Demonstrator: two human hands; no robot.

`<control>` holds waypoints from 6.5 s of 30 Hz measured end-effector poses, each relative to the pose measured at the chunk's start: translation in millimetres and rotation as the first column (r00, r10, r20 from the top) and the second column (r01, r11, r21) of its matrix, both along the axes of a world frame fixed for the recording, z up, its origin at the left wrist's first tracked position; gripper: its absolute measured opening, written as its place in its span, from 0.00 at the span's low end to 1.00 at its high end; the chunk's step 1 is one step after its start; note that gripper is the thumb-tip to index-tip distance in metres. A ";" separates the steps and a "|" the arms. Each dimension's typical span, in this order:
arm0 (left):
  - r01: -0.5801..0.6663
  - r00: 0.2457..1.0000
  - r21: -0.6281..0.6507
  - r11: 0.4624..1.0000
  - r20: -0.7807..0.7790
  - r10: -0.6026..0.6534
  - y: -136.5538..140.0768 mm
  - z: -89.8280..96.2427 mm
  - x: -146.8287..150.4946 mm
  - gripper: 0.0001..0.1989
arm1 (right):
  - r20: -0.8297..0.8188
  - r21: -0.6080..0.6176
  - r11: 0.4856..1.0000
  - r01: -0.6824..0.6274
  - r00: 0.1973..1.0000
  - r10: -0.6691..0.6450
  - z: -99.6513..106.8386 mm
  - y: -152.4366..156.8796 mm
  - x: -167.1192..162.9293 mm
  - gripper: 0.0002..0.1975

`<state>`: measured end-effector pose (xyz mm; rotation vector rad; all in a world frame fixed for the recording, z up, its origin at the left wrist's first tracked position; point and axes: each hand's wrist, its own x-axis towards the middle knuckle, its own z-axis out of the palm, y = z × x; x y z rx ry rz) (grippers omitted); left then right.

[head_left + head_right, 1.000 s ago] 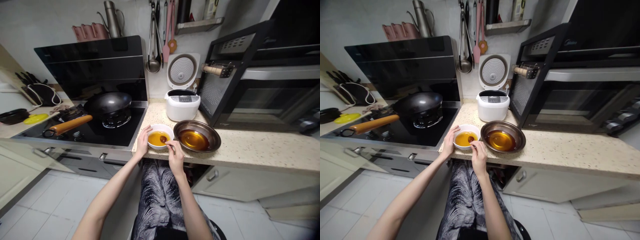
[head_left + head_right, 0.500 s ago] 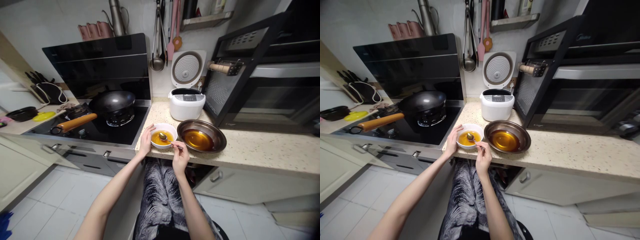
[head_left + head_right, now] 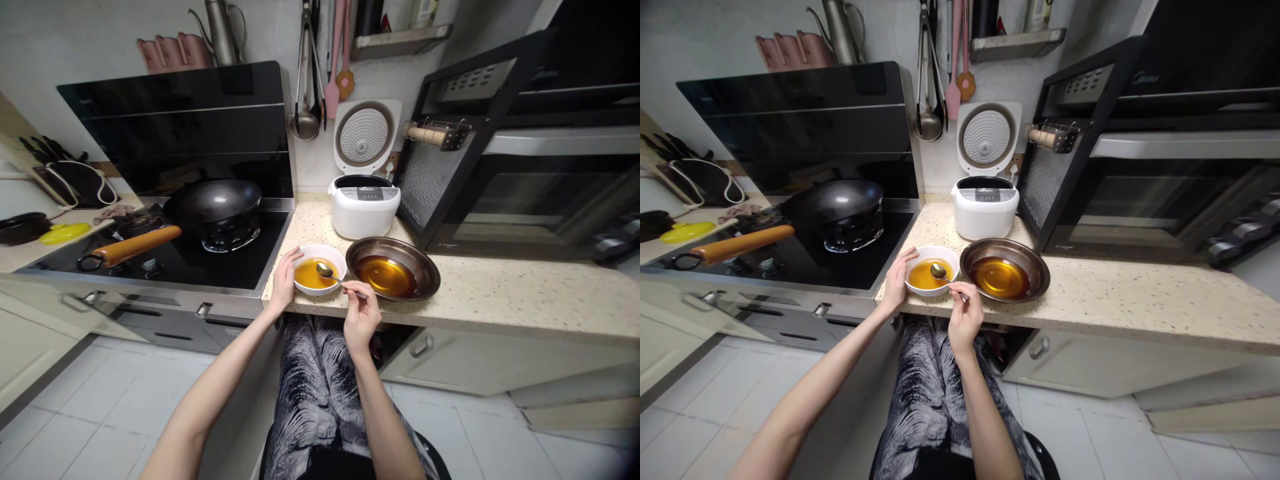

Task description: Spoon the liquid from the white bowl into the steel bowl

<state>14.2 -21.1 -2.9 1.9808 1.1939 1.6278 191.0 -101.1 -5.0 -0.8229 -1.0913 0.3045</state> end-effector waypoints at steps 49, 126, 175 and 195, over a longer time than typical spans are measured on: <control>-0.010 1.000 0.002 1.000 0.001 0.010 0.3 0.7 -1.3 0.26 | 0.511 0.237 0.958 0.162 0.818 -0.265 -0.1 8.3 69.5 0.15; -0.009 1.000 -0.010 1.000 -0.003 0.009 -1.1 1.5 0.4 0.24 | -0.008 0.077 0.991 0.109 0.994 -0.109 5.7 0.0 7.2 0.05; -0.011 1.000 -0.013 1.000 0.009 0.011 -1.6 1.7 1.0 0.24 | 0.142 0.226 0.936 0.271 0.941 -0.307 5.8 -4.7 36.2 0.07; 0.001 1.000 -0.001 1.000 0.001 -0.001 0.0 0.1 0.9 0.24 | 0.382 0.072 0.997 -0.015 0.924 -0.014 -0.3 7.0 -0.5 0.08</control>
